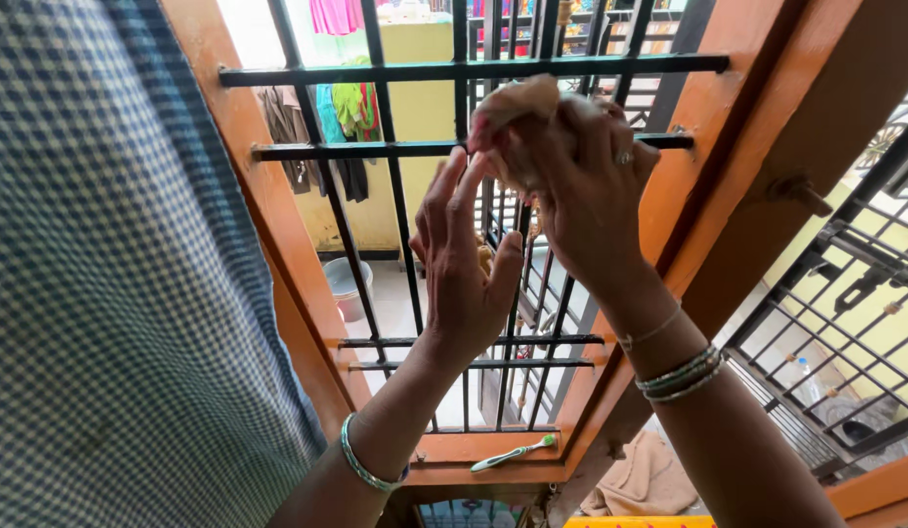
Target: The person wipes the wooden window frame and metal grille with a cloth. They repeatedly rub the surface, moving the cloth along the frame and bars while holding the curtain aside.
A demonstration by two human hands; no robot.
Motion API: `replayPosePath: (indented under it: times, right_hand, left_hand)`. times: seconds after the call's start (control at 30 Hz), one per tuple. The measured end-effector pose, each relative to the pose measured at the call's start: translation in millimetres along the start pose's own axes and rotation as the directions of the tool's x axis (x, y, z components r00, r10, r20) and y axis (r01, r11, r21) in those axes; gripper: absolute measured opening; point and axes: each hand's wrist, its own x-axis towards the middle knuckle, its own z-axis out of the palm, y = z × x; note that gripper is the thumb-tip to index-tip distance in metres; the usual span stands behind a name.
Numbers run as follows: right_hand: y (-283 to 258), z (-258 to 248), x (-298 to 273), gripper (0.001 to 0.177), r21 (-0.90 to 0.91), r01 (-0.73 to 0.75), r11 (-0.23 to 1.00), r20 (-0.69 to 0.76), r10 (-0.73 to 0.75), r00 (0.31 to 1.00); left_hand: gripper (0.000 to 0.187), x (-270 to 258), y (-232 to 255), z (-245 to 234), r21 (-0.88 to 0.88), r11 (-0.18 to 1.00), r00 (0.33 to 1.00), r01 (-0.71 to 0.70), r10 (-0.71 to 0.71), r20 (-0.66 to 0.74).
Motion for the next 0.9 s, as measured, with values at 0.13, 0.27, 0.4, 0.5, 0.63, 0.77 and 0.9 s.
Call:
replayPosePath:
  times: [0.13, 0.27, 0.4, 0.5, 0.63, 0.77, 0.9]
  right_hand:
    - [18.5, -1.7, -14.4, 0.027, 0.092, -0.012, 0.996, 0.025, 0.01, 1.0]
    - [31.2, -12.1, -27.1, 0.017, 0.156, -0.146, 0.977, 0.012, 0.146, 0.989]
    - [50.3, -18.7, 1.1, 0.005, 0.371, -0.392, 0.842, 0.177, 0.35, 0.92]
    - [61.9, -18.9, 43.9, 0.008, 0.439, -0.135, 0.888, -0.039, 0.169, 0.985]
    - [53.5, -2.5, 56.8, 0.031, -0.277, 0.233, 0.932, 0.008, -0.24, 0.971]
    - [75.4, 22.1, 52.6, 0.025, -0.429, 0.279, 0.859, 0.06, -0.281, 0.958]
    - [89.6, 37.2, 59.7, 0.027, -0.496, 0.328, 0.804, 0.041, -0.356, 0.934]
  left_hand:
    - [0.082, 3.0, -4.1, 11.5, 0.077, 0.997, 0.996, -0.03, 0.023, 0.087]
    - [0.094, -2.8, -8.7, 10.9, 0.096, 0.993, 0.987, -0.071, 0.056, 0.151]
    - [0.099, 4.2, -13.1, -8.3, 0.174, 0.983, 0.984, -0.06, 0.029, 0.176]
    - [0.102, 19.5, -9.8, -6.2, 0.208, 0.971, 0.981, -0.114, 0.077, 0.178]
    - [0.108, 51.1, -11.8, 10.6, 0.247, 0.957, 0.981, -0.151, 0.114, 0.158]
    - [0.11, 73.7, -23.4, 41.7, 0.331, 0.916, 0.974, -0.226, 0.205, 0.098]
    - [0.112, 71.2, -31.3, 50.6, 0.367, 0.9, 0.972, -0.237, 0.222, 0.084]
